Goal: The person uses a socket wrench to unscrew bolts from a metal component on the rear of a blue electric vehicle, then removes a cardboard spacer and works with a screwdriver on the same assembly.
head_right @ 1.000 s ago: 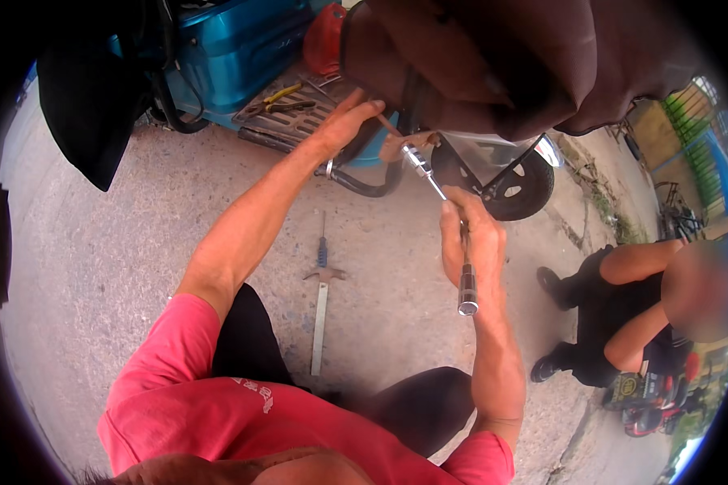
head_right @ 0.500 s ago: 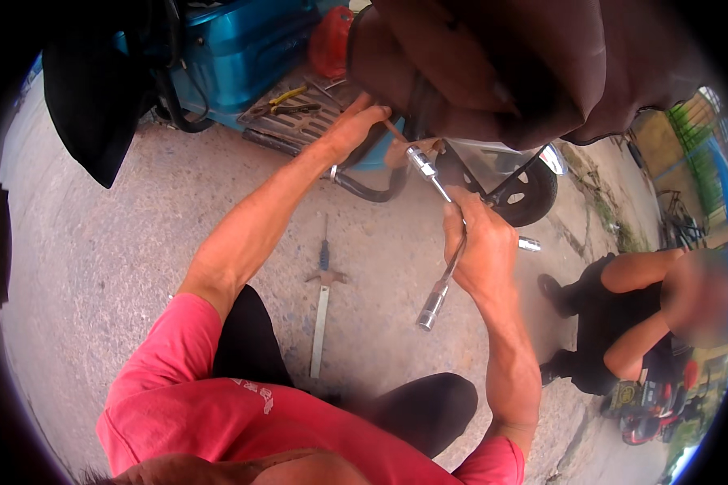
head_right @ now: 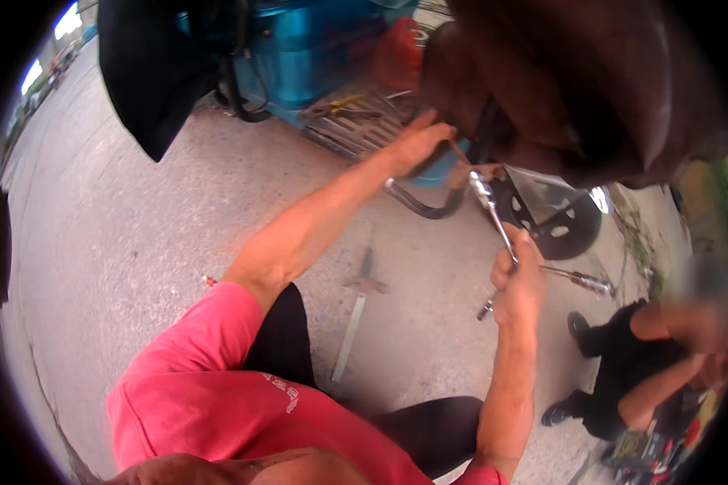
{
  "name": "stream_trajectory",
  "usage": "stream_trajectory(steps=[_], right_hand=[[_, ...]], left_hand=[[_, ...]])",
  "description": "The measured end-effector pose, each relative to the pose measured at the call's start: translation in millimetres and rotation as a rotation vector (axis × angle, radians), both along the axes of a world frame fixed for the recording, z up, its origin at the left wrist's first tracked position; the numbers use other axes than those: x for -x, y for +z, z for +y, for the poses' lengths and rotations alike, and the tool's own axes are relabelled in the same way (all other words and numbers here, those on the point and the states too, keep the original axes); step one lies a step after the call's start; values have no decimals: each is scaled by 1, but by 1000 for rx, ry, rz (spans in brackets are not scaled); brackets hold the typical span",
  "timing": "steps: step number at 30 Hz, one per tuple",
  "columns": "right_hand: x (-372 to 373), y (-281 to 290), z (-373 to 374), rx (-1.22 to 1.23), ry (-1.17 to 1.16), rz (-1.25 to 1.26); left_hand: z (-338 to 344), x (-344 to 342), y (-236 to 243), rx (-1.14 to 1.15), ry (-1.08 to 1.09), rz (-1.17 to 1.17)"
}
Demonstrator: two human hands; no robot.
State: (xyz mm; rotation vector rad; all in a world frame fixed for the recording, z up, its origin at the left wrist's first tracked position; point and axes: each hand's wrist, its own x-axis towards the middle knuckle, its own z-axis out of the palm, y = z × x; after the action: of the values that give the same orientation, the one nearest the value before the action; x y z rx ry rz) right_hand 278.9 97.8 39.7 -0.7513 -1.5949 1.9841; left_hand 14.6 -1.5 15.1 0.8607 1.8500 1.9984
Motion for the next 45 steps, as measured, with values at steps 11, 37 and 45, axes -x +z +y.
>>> stream_trajectory(steps=[11,37,45], right_hand=[[-16,-30,-2,-95,-47,110],[-15,-19,-4,-86,87,123],[-21,-22,-4,-12,28,188]], left_hand=[[1,2,-6,-44,-109,28],[0,18,-16,-80,-147,-62],[7,5,-13,-138,-176,-72]])
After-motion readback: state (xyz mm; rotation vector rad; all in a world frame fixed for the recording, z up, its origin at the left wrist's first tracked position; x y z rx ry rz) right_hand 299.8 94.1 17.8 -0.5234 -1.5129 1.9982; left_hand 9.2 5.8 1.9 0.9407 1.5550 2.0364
